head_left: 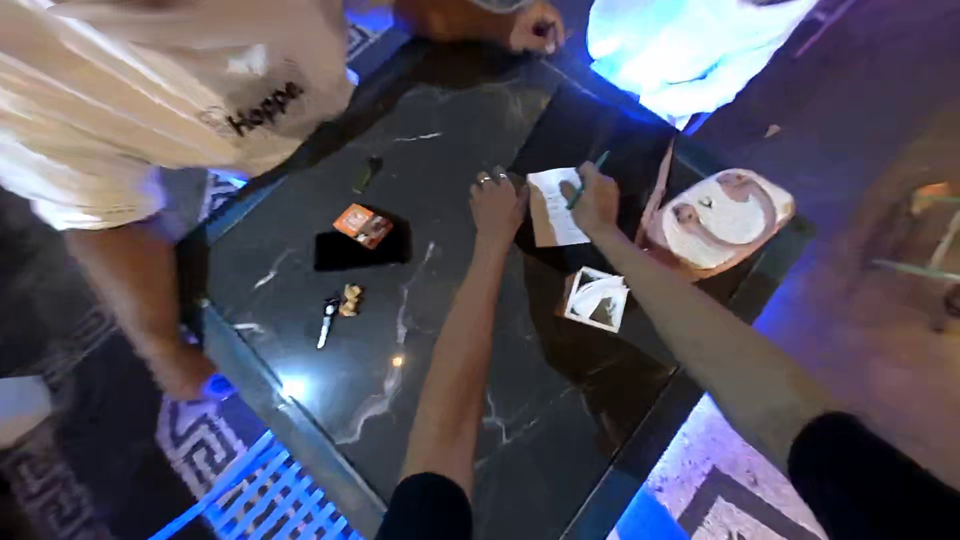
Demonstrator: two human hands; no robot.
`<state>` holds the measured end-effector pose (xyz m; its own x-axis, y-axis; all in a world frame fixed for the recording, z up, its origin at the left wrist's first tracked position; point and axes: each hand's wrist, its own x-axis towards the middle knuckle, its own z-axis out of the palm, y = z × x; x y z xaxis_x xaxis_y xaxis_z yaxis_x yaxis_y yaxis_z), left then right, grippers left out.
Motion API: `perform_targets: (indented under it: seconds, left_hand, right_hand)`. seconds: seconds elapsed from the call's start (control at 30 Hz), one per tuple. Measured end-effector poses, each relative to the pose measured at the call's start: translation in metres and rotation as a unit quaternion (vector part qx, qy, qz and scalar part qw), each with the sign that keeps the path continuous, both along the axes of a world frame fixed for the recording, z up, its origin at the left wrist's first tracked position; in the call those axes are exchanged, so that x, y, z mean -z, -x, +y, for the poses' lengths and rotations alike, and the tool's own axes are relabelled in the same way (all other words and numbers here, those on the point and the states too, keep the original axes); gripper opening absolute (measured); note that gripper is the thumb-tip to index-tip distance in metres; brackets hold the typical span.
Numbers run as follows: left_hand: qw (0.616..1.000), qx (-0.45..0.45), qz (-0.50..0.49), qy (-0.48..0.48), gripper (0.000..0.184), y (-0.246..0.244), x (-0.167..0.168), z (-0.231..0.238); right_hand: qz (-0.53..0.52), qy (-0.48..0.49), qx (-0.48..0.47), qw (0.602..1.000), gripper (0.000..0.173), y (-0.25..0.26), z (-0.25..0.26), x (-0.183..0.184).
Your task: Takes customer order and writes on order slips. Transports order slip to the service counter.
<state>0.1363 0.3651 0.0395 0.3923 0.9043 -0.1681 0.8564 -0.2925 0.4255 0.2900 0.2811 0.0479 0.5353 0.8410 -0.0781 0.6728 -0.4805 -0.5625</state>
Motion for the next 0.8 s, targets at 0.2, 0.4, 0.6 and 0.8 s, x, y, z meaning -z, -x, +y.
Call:
perform_targets:
  seconds: [0.2,0.4,0.6,0.8]
  left_hand:
    - [0.995,-0.067,-0.029,0.064,0.064,-0.012,-0.021,-0.001]
    - [0.977,-0.065,-0.093,0.180,0.066,-0.001,-0.026,0.021]
    - [0.975,-0.056,-0.124,0.176,0.064,0.010,-0.020,0.012]
    - [0.966,-0.069,-0.215,0.127,0.055,0.026,-0.037,-0.023]
  right_hand:
    - [0.026,0.035,-0.074,0.996,0.047,-0.011,-0.008,-0.006]
    - [0.022,-0.006,-0.081,0.996,0.044,-0.023,0.003,0.015]
    - [0.011,-0.008,-0.095,0.995,0.044,-0.017,0.000,0.007]
    - [0.020,-0.090,-0.084,0.992,0.043,-0.014,-0.012,-0.011]
